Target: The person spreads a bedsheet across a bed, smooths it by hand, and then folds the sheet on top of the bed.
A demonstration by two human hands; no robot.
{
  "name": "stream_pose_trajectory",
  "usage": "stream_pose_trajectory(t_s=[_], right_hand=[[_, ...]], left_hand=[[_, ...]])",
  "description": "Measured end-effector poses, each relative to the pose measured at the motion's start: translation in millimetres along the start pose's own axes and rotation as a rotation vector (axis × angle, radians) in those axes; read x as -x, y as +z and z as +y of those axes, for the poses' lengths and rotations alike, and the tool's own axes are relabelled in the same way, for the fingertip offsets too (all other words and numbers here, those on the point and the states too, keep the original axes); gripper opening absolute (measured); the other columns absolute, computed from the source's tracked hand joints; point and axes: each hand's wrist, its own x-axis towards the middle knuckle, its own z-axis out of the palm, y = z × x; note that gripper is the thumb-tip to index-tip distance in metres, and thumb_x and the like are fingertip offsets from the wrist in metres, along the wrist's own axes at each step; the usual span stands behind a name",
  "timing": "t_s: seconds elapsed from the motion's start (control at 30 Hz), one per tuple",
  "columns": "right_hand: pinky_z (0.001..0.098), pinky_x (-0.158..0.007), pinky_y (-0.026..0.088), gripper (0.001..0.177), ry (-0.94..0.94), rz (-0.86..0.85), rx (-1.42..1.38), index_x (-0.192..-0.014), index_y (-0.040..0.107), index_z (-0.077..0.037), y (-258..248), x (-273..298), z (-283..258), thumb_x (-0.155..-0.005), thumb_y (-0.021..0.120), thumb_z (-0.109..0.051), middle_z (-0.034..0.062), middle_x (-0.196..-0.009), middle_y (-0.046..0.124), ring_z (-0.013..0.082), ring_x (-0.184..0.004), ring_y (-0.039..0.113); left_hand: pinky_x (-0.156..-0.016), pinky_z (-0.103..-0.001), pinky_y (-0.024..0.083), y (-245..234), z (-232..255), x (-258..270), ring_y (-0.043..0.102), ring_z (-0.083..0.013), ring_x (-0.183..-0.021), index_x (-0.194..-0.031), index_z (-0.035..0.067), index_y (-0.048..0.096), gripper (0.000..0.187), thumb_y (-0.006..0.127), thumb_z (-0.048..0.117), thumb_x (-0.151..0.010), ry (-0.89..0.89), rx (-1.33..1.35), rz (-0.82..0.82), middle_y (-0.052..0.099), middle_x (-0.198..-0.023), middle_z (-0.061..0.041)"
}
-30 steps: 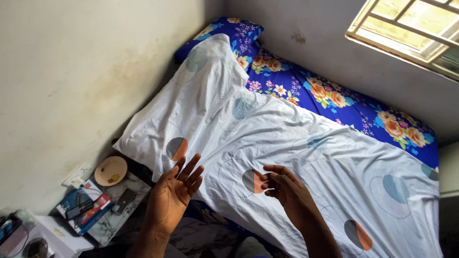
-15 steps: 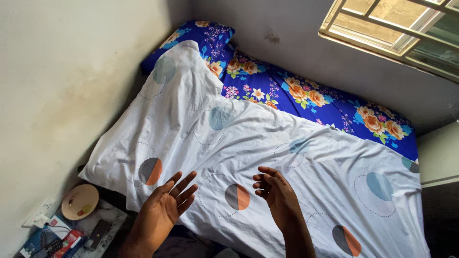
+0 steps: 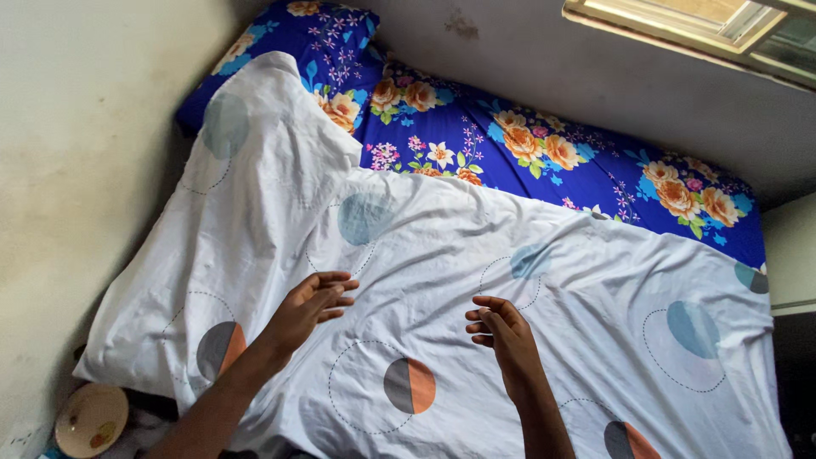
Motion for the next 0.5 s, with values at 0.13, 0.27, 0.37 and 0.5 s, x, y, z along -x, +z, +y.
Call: stream_pose_trajectory(t_s=[0.13,0.27,0.37,0.5], right_hand=[[0.0325,-0.079,0.054,0.033,0.041,0.070,0.167,-0.125,0.065,-0.005,-10,-60,22,-0.097,0.056,-0.019,0.0092,-0.101,0.073,0.0162,-0.086,0.067],[0.0329,-0.079,0.054,0.034,0.056,0.106,0.348,-0.125,0.064,-0.006,-28,-136,53,-0.094,0.055,-0.015,0.0082,-0.102,0.074,0.0176,-0.087,0.068],[0.0345,-0.077,0.056,0.033,-0.046,0.118,0.488,-0.123,0.065,-0.004,-41,-202,71,-0.094,0.055,-0.018,0.0107,-0.098,0.075,0.0194,-0.086,0.073],[0.0412,-0.079,0.056,0.038,-0.092,0.177,0.887,-0.121,0.065,-0.006,-57,-296,81,-0.100,0.058,-0.037,0.0182,-0.091,0.077,0.0283,-0.084,0.075]], left_hand=[[-0.098,-0.032,0.054,-8,-4,-108,0.070,-0.0180,-0.115,-0.126,0.010,0.064,0.038,0.064,0.031,-0.094,0.193,-0.600,-0.002,0.074,-0.124,-0.006],[-0.094,-0.036,0.057,-21,-10,-214,0.072,-0.0230,-0.109,-0.127,0.011,0.062,0.044,0.065,0.033,-0.089,0.202,-0.796,-0.065,0.070,-0.126,-0.008],[-0.102,-0.045,0.049,-37,-17,-298,0.062,-0.0339,-0.117,-0.130,0.011,0.061,0.046,0.066,0.033,-0.089,0.410,-1.235,-0.088,0.065,-0.125,-0.019],[-0.107,-0.049,0.046,-57,-29,-406,0.058,-0.0417,-0.124,-0.134,0.006,0.059,0.049,0.066,0.034,-0.095,0.670,-1.217,0.003,0.062,-0.129,-0.026]])
